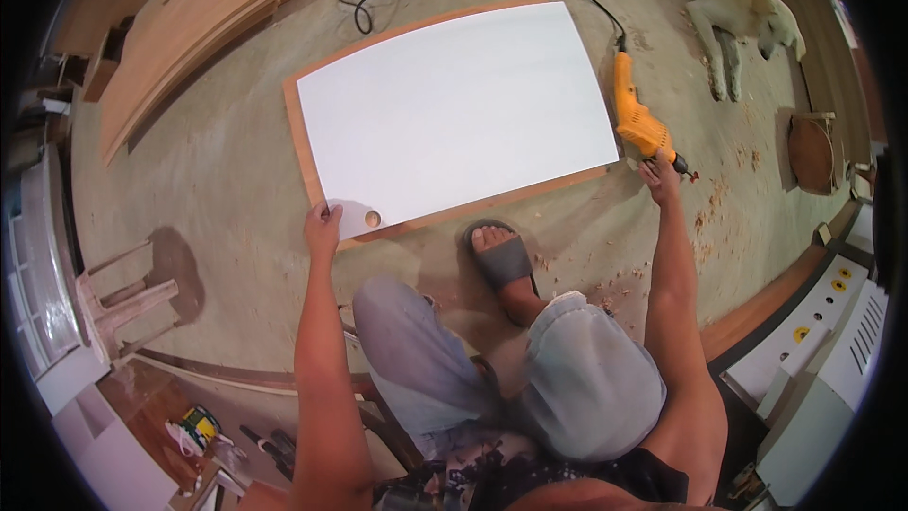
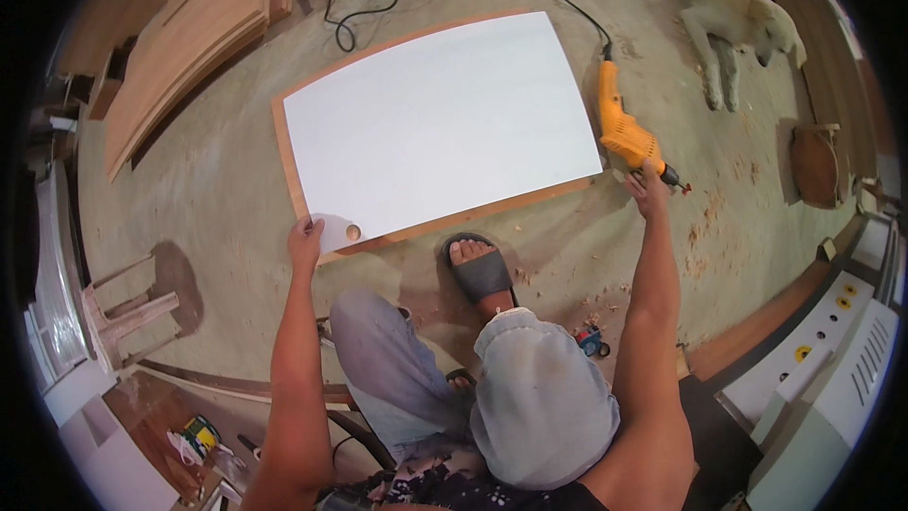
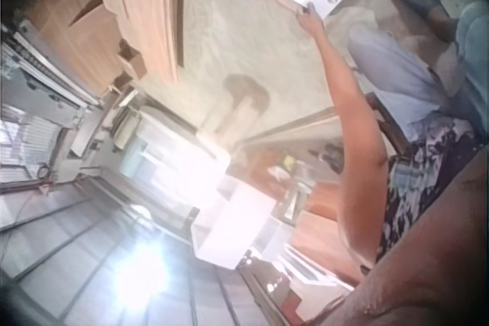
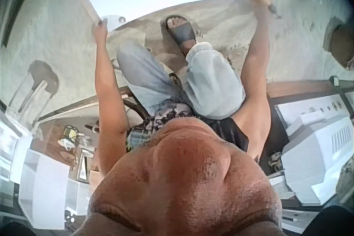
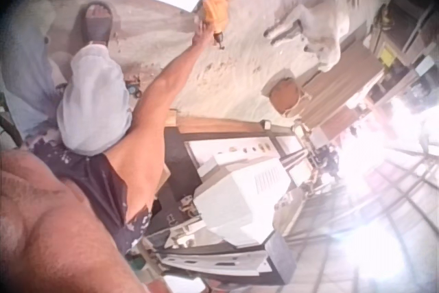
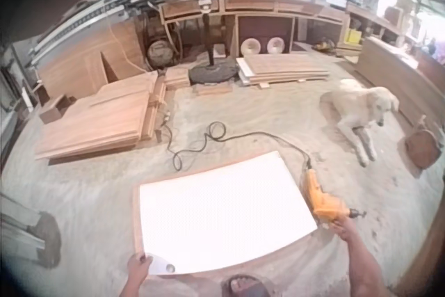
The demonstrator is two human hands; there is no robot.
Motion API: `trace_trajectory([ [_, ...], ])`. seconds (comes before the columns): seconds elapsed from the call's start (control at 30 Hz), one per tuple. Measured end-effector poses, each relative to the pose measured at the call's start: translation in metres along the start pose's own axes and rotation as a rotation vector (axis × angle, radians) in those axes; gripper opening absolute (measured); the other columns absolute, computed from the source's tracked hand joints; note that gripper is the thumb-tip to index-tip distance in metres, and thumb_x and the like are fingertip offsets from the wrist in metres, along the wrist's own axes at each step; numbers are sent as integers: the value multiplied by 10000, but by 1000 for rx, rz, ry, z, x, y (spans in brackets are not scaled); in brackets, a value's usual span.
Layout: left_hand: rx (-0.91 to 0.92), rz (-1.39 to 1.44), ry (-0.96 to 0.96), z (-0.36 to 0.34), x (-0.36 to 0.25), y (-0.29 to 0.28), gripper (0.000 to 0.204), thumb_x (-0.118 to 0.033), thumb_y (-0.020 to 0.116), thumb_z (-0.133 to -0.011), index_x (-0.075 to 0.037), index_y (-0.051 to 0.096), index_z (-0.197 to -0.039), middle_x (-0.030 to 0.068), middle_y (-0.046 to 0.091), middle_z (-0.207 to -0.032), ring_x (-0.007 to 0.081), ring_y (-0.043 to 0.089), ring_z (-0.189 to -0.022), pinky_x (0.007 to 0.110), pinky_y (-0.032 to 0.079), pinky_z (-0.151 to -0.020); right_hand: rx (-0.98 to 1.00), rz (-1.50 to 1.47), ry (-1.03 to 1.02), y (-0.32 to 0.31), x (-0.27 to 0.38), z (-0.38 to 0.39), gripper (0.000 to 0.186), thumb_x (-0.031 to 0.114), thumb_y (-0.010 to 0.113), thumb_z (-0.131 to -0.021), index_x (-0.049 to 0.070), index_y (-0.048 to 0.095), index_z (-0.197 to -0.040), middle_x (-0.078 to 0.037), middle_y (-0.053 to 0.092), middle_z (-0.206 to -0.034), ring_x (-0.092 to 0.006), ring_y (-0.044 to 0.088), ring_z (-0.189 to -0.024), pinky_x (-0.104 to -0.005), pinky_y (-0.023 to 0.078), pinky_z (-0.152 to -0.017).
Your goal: The person sits on the floor and uses a yellow power drill to make holes in a rectangular wooden board. They repeatedly position the board, drill, and flip it over to continue drilling.
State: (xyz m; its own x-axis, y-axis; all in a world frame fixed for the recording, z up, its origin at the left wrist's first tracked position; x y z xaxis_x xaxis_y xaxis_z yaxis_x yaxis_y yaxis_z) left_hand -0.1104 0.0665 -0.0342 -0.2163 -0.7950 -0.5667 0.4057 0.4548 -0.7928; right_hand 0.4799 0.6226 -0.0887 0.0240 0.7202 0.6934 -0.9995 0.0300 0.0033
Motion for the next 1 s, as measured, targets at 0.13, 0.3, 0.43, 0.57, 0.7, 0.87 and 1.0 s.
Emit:
trace_trajectory([
  [0.13,3,17,26,-1,-4,0,342,-254,718,-872,15,717,-1083,174,722,-950,260,698,-871,364,532,-796,-109,462,-103,0,27,29,503,466,743,-887,16,626,-1079,-92,644,-925,-210,651,-791,-330,539,-688],
  [0.3,-130,-260,25,-15,-3,-4,429,-346,731,-854,32,707,-1055,207,695,-1003,316,679,-920,410,527,-822,-73,1016,-877,91,79,85,501,430,750,-872,-54,648,-950,-120,643,-818,-225,612,-754,-362,493,-704],
  [0.43,-157,-139,-99,-28,0,-4,532,-403,747,-840,62,686,-1091,238,687,-1040,351,672,-989,438,530,-857,130,1159,-1230,202,67,89,641,474,707,-877,-100,628,-1150,-259,696,-1003,-406,663,-984,-434,512,-869],
  [0.57,-83,-82,-210,-31,-2,-2,704,-465,778,-801,64,631,-1242,256,692,-1104,350,687,-1022,428,542,-863,162,1379,-924,251,54,55,726,485,723,-840,-144,605,-1185,-333,677,-1048,-444,653,-1048,-463,506,-900],
  [0.7,-74,-145,-229,-28,-10,-7,877,-567,796,-752,-10,548,-1381,230,599,-1273,345,638,-1126,461,535,-928,38,1395,-787,248,55,37,682,448,762,-798,-142,644,-1119,-320,690,-1020,-416,680,-979,-432,517,-849],
  [0.87,-28,-176,-263,-27,-15,-9,960,-599,820,-707,-24,525,-1417,223,614,-1283,337,661,-1110,449,557,-900,210,1111,-530,236,41,23,603,403,799,-779,-102,686,-1088,-207,715,-979,-282,691,-903,-372,519,-790],
  [1.0,-32,-182,-280,-26,-11,-7,932,-596,826,-698,-14,567,-1378,214,662,-1202,323,681,-1075,444,562,-885,201,962,-392,233,38,18,577,404,801,-785,-84,700,-1074,-156,705,-991,-205,661,-906,-359,507,-799],
])
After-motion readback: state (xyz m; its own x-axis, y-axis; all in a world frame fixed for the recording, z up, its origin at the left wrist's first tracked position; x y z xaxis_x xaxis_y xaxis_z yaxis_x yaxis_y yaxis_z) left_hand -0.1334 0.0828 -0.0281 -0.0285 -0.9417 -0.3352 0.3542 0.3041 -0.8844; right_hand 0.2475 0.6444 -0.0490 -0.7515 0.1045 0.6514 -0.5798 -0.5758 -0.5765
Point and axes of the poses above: each hand's wrist, its own z-axis away from the middle knuckle, its own y-axis out of the palm, x = y × z, the point moved 5 cm from there along -z, towards the middle knuckle
